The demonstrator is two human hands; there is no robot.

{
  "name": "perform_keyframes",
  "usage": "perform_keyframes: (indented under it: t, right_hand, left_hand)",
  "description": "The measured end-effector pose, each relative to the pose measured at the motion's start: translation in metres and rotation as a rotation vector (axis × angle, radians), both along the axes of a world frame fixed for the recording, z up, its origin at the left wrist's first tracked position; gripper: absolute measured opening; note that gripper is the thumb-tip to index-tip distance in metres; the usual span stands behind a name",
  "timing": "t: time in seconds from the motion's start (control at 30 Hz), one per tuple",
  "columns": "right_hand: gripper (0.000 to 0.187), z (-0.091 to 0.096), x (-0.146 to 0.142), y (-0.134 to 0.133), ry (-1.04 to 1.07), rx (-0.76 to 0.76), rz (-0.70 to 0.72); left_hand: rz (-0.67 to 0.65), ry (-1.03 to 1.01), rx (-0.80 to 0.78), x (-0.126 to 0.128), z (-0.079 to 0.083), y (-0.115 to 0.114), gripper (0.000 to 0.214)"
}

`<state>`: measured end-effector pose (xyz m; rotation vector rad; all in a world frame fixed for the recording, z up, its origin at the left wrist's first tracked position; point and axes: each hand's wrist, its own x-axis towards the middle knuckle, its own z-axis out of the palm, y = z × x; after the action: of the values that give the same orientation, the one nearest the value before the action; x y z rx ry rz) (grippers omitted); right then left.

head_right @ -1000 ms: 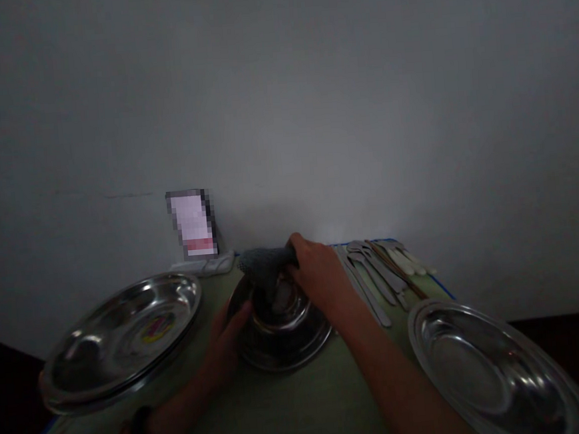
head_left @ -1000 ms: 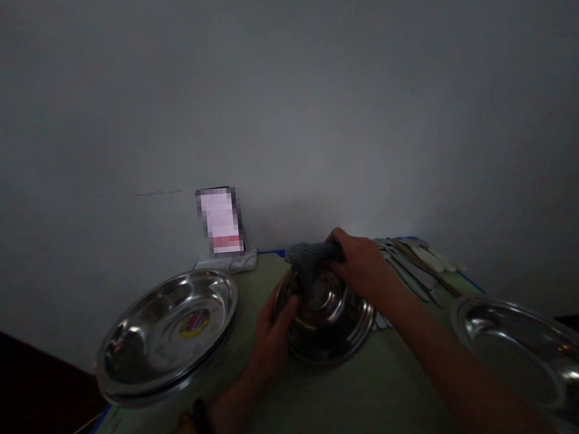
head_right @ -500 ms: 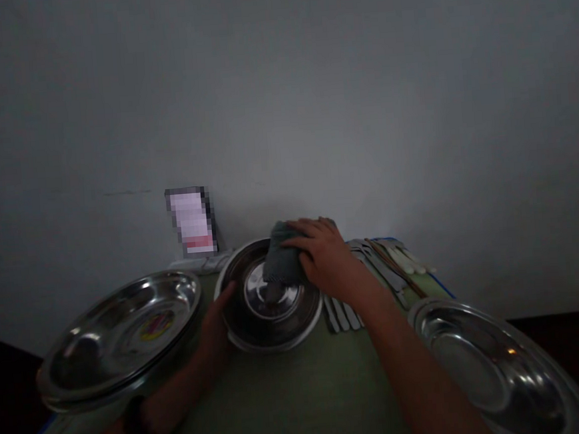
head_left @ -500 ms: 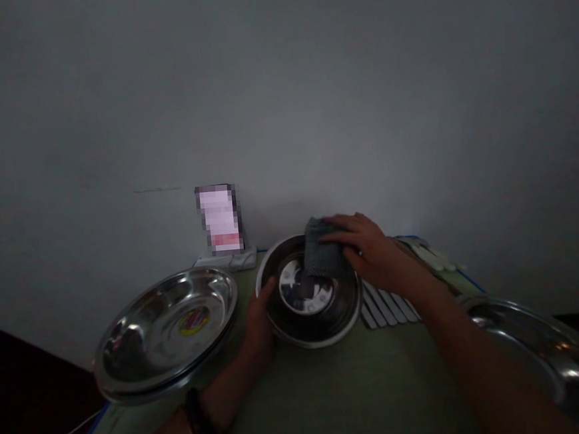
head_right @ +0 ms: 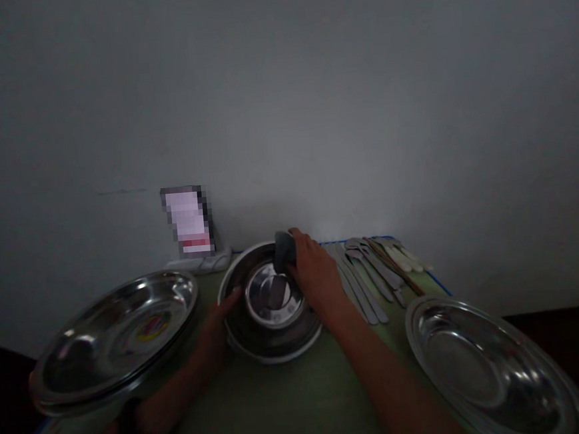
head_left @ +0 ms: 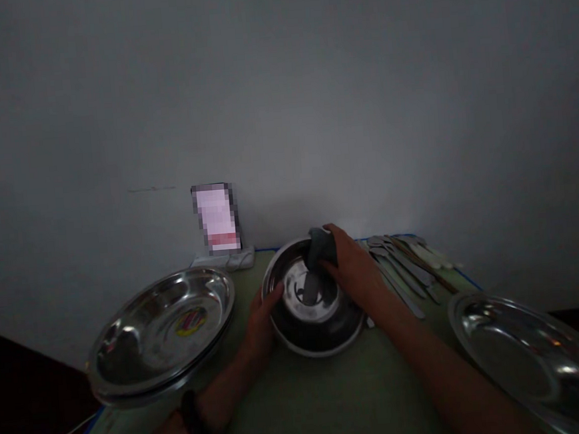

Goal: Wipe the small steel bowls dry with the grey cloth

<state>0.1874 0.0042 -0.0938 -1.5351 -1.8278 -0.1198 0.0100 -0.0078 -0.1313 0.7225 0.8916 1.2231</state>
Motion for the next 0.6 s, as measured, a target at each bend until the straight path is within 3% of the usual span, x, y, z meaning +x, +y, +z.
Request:
perform_keyframes:
  t: [0.13,0.2,0.4,0.53,0.6]
  right_hand:
    - [0.022,0.003,0.013,0.000,-0.016,-0.085,0.000]
    - [0.016,0.006,0.015,0.000,0.017,-0.095,0.008]
    - [0.028,-0.007,0.007,0.005,0.399,-0.028,-0.072]
    - [0.035,-0.031,-0.014,0.007,0.804,-0.098,-0.061]
    - [0.033,-0.043,-0.025,0.008,1.005,-0.205,-0.026]
  left_hand:
    - [-0.078,0.086,0.147,-0.004,-0.007,-0.001,0.045]
    - [-0.064,0.140,0.233,-0.004,-0.006,-0.003,0.050]
    - [0.126,0.291,0.414,0.000,0.008,-0.015,0.047]
    - [0.307,0.270,0.369,0.001,0.017,-0.020,0.045]
    - [0.304,0.204,0.275,0.001,0.019,-0.019,0.047]
